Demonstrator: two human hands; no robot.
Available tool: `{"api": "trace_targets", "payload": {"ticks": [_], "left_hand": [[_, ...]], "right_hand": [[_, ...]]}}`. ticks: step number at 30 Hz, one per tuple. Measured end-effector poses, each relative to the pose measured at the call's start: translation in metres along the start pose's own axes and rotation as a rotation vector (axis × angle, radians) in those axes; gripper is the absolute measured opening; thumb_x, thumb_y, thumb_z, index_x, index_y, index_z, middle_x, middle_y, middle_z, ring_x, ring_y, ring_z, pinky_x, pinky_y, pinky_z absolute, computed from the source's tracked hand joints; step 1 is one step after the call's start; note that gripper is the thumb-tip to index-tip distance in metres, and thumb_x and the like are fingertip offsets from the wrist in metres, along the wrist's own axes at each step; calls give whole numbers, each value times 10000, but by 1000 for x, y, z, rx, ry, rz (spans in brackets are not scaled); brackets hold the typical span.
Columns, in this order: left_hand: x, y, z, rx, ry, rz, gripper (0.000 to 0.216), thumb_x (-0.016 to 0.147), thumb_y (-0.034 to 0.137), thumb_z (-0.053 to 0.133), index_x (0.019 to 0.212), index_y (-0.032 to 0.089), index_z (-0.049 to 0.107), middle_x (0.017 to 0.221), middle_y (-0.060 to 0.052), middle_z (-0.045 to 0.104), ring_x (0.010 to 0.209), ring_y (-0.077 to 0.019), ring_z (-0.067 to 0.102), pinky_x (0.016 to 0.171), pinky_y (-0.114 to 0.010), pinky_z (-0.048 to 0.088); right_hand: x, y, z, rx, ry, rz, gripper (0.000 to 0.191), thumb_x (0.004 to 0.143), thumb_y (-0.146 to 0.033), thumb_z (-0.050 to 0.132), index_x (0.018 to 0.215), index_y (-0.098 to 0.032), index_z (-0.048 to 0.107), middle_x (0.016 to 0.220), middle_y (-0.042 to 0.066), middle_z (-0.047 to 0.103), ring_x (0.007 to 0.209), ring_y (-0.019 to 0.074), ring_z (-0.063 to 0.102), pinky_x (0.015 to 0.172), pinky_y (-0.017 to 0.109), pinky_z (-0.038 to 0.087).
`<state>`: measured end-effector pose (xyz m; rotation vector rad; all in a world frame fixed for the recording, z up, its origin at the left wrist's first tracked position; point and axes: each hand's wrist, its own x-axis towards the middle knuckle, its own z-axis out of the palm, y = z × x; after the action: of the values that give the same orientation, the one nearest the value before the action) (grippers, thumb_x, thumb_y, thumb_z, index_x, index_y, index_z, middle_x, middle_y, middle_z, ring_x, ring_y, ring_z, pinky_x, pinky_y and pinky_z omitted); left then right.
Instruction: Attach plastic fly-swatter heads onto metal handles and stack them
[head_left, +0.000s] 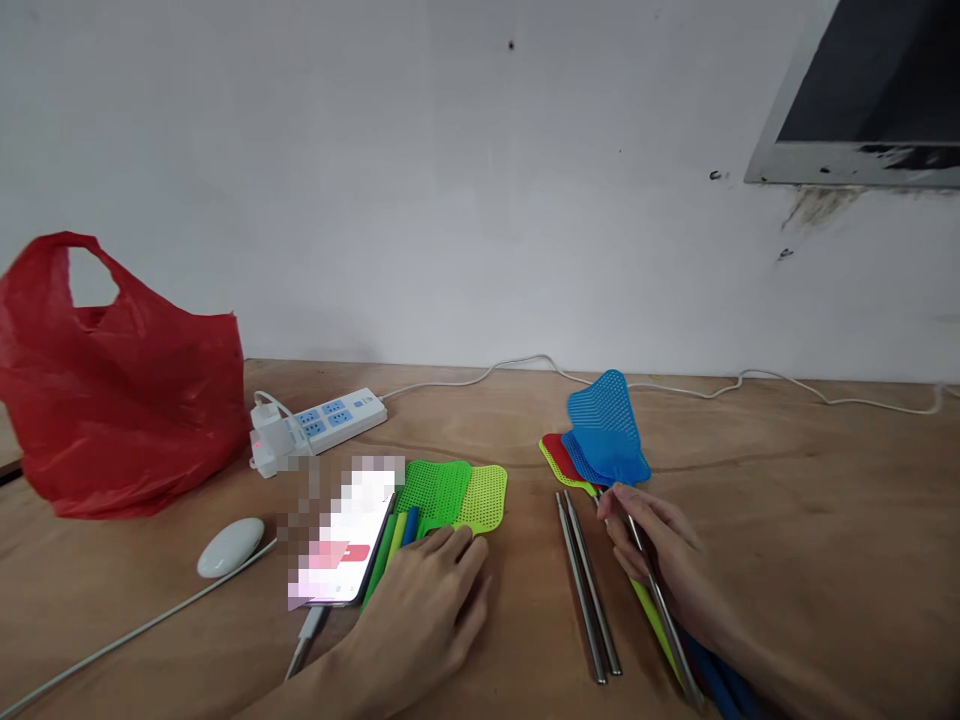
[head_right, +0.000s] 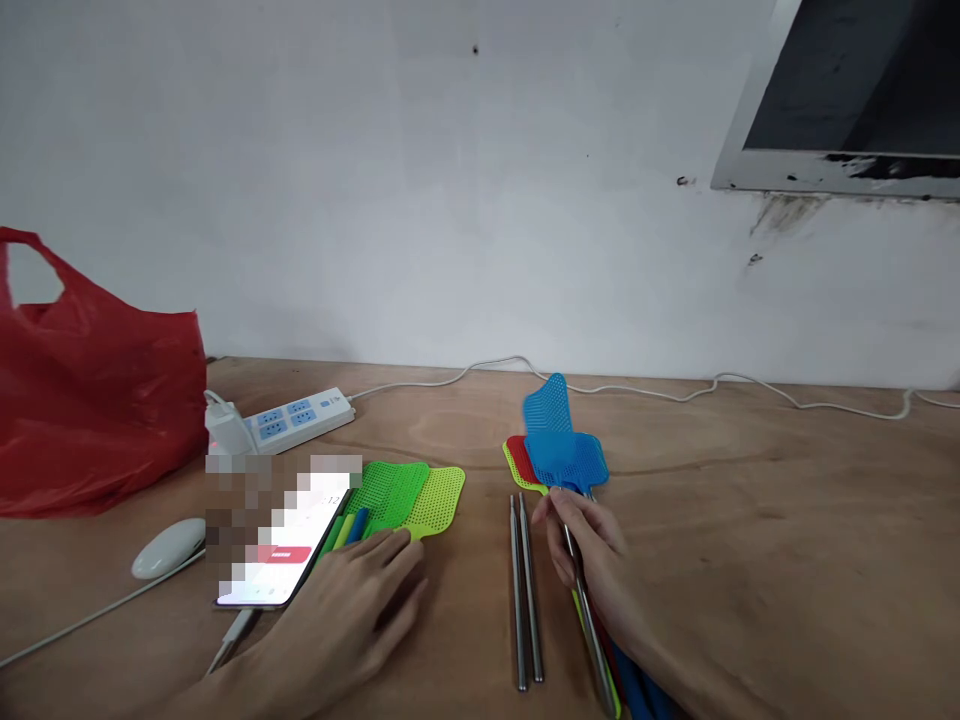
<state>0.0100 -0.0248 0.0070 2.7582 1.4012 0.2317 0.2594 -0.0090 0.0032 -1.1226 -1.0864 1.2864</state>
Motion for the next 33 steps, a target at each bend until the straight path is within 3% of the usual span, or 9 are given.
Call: {"api": "trace_targets", "payload": {"ticks": [5, 8, 13, 16, 23, 27, 33], "left_hand": [[-2, -1, 5, -4, 47, 16, 183, 952, 180, 426, 895, 189, 600, 967, -86, 654, 881, -282, 622, 806, -465, 497], [-2, -5, 11, 45, 98, -8, 211, 959, 222, 449, 1068, 165, 620, 1144, -138, 652, 1034, -326, 613, 892, -522, 491], [-4, -15, 23, 166, 183, -71, 482, 993, 467, 467, 1336, 140, 554, 1436, -188, 537, 1332, -414, 464, 1026, -597, 437], [-3, -19, 25, 168, 169, -91, 564, 998, 539, 434, 1380, 136, 536, 1458, -184, 528, 1341, -414, 465, 1045, -602, 428], [-2, -18, 20, 113, 128, -119, 569, 1005, 526, 426, 1379, 115, 544, 1433, -206, 547, 1291, -408, 515, 1021, -616, 439], [-3, -17, 20, 100, 175, -106, 573, 992, 542, 445, 1361, 117, 551, 1449, -212, 528, 1306, -429, 488, 1032, -645, 407], [-3, -8, 7, -80, 192, -18, 395, 987, 389, 509, 1325, 189, 544, 1409, -152, 559, 1289, -384, 504, 1044, -598, 420]], "right_hand": [[0, -4, -3, 32, -69, 31, 470, 830, -637, 611, 731, -177, 621, 374, -124, 272, 355, 44, 138, 377, 214, 146], [0, -4, -5, 41, -74, 27, 454, 848, -616, 600, 732, -177, 622, 370, -121, 277, 354, 48, 146, 376, 215, 159], [0, 0, -4, 35, -81, 27, 463, 839, -625, 611, 727, -176, 621, 358, -122, 290, 338, 41, 150, 370, 207, 150], [1, 3, -3, 30, -101, 33, 478, 820, -645, 618, 718, -178, 614, 352, -127, 282, 325, 39, 143, 364, 206, 149], [1, 2, -1, 22, -97, 7, 471, 830, -643, 604, 729, -183, 595, 348, -129, 289, 323, 47, 140, 370, 220, 146], [1, 0, -3, 20, -110, 27, 453, 835, -631, 595, 738, -189, 588, 348, -131, 283, 334, 55, 129, 378, 226, 155], [0, -1, -8, 112, -194, 107, 410, 871, -584, 539, 729, -200, 574, 344, -123, 291, 320, 65, 177, 368, 214, 226]]}}
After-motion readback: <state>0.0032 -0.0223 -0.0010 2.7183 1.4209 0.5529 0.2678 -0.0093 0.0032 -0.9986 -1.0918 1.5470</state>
